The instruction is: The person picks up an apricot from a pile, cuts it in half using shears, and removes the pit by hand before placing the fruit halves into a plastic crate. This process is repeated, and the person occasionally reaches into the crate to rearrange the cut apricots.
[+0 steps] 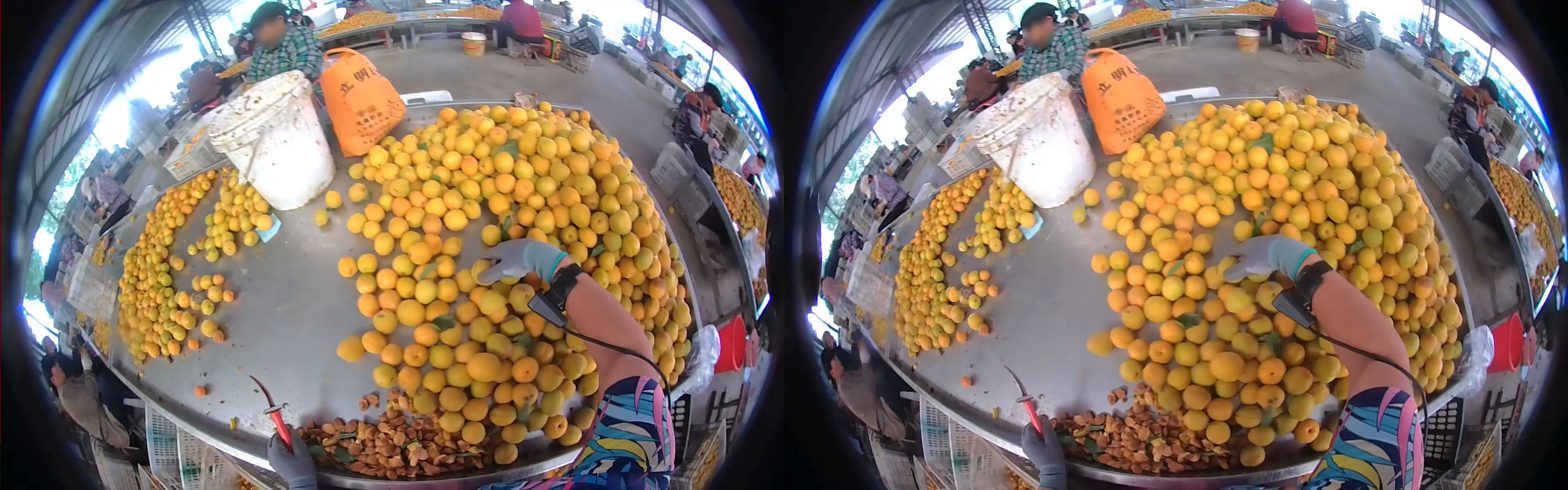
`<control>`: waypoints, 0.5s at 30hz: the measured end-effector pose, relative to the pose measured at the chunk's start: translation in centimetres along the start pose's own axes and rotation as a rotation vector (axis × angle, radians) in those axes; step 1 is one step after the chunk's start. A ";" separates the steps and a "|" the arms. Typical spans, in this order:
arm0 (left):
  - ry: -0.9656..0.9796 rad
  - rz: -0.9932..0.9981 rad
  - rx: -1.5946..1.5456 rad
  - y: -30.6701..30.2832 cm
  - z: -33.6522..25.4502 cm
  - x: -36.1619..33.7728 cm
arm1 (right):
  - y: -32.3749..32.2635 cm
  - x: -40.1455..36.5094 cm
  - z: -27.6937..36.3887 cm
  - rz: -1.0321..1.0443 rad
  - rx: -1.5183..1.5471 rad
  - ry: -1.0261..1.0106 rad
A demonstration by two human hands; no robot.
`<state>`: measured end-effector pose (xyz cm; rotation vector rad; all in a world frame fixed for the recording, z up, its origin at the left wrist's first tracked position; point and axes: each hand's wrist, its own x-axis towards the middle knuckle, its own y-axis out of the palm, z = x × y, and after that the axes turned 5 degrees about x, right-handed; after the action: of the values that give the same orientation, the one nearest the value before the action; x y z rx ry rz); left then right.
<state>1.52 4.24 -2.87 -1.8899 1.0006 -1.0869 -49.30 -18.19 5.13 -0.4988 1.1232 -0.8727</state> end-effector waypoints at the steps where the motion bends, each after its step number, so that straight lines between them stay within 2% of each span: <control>1: -0.040 0.035 0.012 -0.4 -0.4 0.2 | 0.5 -0.6 -0.5 0.103 -0.043 -0.082; 2: -0.079 0.078 0.027 -0.6 -0.5 0.1 | 0.0 -0.4 -0.7 0.217 -0.103 -0.043; 3: -0.067 0.115 0.023 -0.4 -0.3 -0.1 | -0.8 -0.9 0.7 0.234 -0.087 -0.012; 5: -0.130 0.078 -0.092 -0.1 0.1 0.0 | -3.1 -1.1 3.6 0.366 -0.396 0.038; 7: -0.102 0.075 -0.039 0.0 0.2 0.0 | -3.5 3.0 3.2 0.075 -0.346 -0.121; 9: -0.077 0.058 -0.109 -0.2 0.2 0.0 | -3.7 3.7 6.3 -0.304 0.001 -0.165; 10: -0.082 0.051 -0.101 -0.3 0.1 0.0 | -3.2 6.1 6.7 -0.302 0.003 -0.176; 12: -0.119 0.076 -0.040 -0.4 -0.2 0.1 | -2.7 12.3 6.6 -0.699 -0.233 -0.155; 15: -0.197 0.148 -0.061 -0.7 -0.4 0.3 | -3.5 15.0 8.2 -0.603 -0.325 -0.089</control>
<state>1.45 4.18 -2.02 -1.8960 1.0515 -0.7773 -40.44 -32.97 2.36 -1.1737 1.0492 -1.1744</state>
